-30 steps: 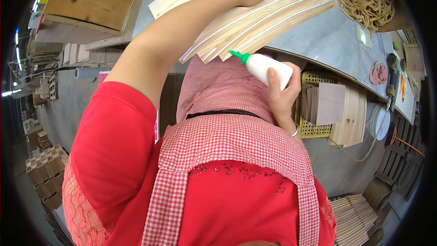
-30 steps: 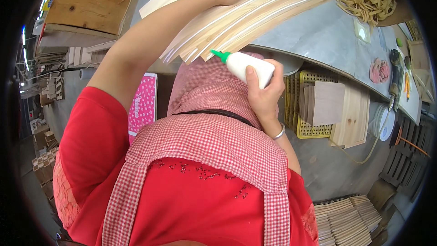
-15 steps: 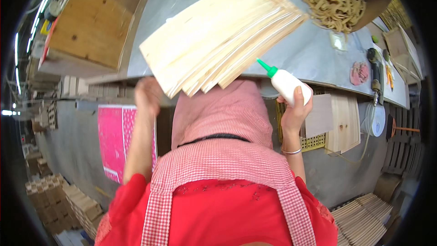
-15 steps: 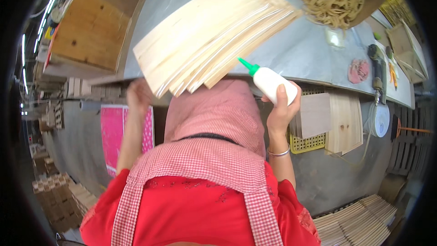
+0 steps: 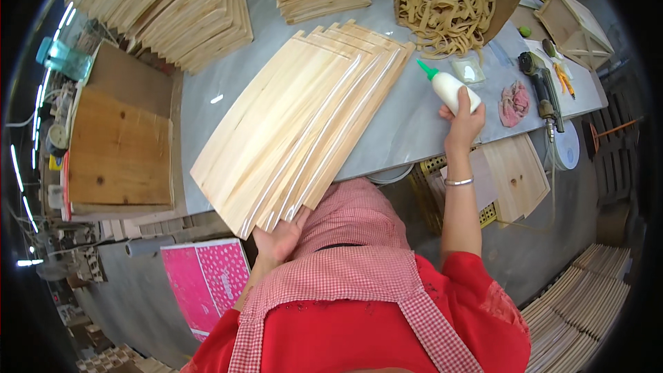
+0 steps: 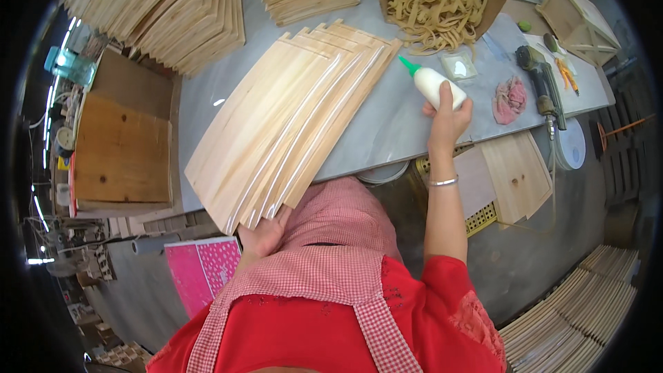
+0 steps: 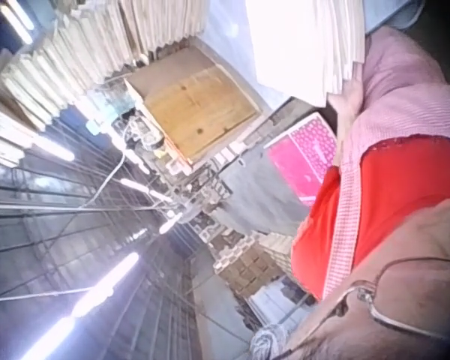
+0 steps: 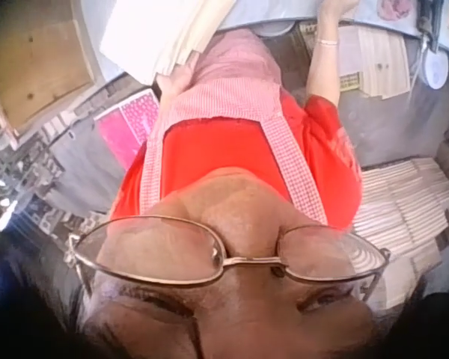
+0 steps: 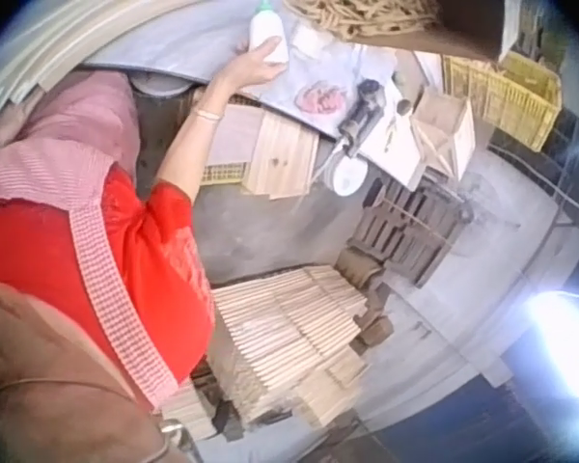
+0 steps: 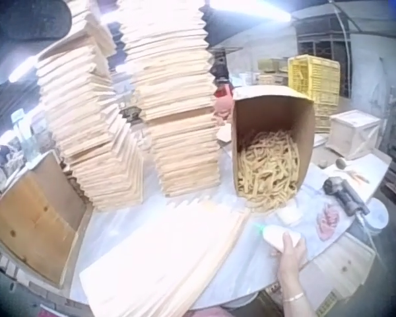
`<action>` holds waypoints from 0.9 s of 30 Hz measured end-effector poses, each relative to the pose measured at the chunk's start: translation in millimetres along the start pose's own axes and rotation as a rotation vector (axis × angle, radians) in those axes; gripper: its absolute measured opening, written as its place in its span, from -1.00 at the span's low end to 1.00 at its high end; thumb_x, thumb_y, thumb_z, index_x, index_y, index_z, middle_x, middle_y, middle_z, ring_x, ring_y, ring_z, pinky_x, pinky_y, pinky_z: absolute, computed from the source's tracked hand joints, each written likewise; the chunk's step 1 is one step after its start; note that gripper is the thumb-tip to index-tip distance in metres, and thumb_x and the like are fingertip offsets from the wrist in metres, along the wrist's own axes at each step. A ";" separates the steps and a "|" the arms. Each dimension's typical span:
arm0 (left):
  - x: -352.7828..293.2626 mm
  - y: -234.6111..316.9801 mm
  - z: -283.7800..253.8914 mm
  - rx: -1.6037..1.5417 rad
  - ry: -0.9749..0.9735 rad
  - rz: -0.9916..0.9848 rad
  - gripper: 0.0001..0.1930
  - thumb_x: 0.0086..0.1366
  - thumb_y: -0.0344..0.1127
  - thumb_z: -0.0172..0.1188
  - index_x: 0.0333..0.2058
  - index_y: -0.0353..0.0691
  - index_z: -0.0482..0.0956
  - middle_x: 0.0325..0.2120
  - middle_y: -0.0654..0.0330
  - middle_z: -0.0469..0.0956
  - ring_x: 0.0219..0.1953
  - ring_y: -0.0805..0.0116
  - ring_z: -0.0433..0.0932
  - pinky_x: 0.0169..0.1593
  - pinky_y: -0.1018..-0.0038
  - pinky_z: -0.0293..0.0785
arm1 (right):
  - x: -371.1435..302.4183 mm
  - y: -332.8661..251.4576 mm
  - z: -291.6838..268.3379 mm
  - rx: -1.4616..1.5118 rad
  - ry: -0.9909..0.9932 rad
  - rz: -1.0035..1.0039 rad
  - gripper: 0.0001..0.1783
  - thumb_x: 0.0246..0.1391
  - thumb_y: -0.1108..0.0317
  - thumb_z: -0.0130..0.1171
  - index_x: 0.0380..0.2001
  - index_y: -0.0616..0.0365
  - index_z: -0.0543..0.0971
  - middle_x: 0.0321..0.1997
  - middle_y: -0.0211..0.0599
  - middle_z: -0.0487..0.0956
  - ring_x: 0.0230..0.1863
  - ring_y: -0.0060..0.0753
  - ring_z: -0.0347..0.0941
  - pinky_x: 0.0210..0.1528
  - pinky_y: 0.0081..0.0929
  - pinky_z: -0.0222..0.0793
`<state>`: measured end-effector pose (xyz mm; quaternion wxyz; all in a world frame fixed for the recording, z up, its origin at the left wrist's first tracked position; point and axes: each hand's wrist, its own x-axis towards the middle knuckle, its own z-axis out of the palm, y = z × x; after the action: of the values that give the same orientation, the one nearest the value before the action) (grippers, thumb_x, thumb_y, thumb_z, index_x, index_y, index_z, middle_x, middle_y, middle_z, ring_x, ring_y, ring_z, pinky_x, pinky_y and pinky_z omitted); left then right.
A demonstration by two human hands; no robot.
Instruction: Assembling and gluing wooden boards to form a box, then securing it with rubber bands.
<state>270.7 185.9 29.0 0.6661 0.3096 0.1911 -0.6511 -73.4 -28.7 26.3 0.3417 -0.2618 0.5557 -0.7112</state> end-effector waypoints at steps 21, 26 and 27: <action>-3.1 10.1 -1.1 0.163 -0.022 0.050 -0.06 0.20 0.40 0.03 0.27 -0.32 0.23 0.25 -0.11 0.29 0.34 -0.13 0.19 0.40 -0.01 0.14 | 53.9 -8.5 33.1 -0.358 -0.017 -0.144 -0.53 0.02 0.16 0.36 -0.31 0.43 0.49 -0.41 -0.01 0.61 -0.62 -0.35 0.56 -0.69 -0.46 0.48; -4.2 8.8 8.3 0.075 -0.112 0.006 -0.13 0.31 0.30 -0.04 0.30 -0.36 0.16 0.29 -0.20 0.20 0.36 -0.19 0.13 0.42 -0.07 0.06 | 5.6 -14.1 18.8 -0.314 -0.166 -0.120 -0.57 0.11 0.17 0.33 -0.23 0.37 0.50 -0.36 -0.12 0.60 -0.65 -0.47 0.50 -0.69 -0.57 0.43; -4.1 9.3 7.8 0.049 -0.147 -0.008 -0.13 0.32 0.30 -0.06 0.31 -0.36 0.14 0.29 -0.21 0.19 0.37 -0.20 0.13 0.42 -0.08 0.06 | -6.6 -17.0 16.9 -0.297 -0.205 -0.095 -0.59 0.09 0.20 0.34 -0.25 0.38 0.50 -0.36 -0.13 0.60 -0.59 -0.45 0.53 -0.66 -0.55 0.46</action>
<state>278.4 183.4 39.0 0.6678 0.2767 0.1269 -0.6792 -59.9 -31.3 46.9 0.3200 -0.4063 0.6038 -0.6066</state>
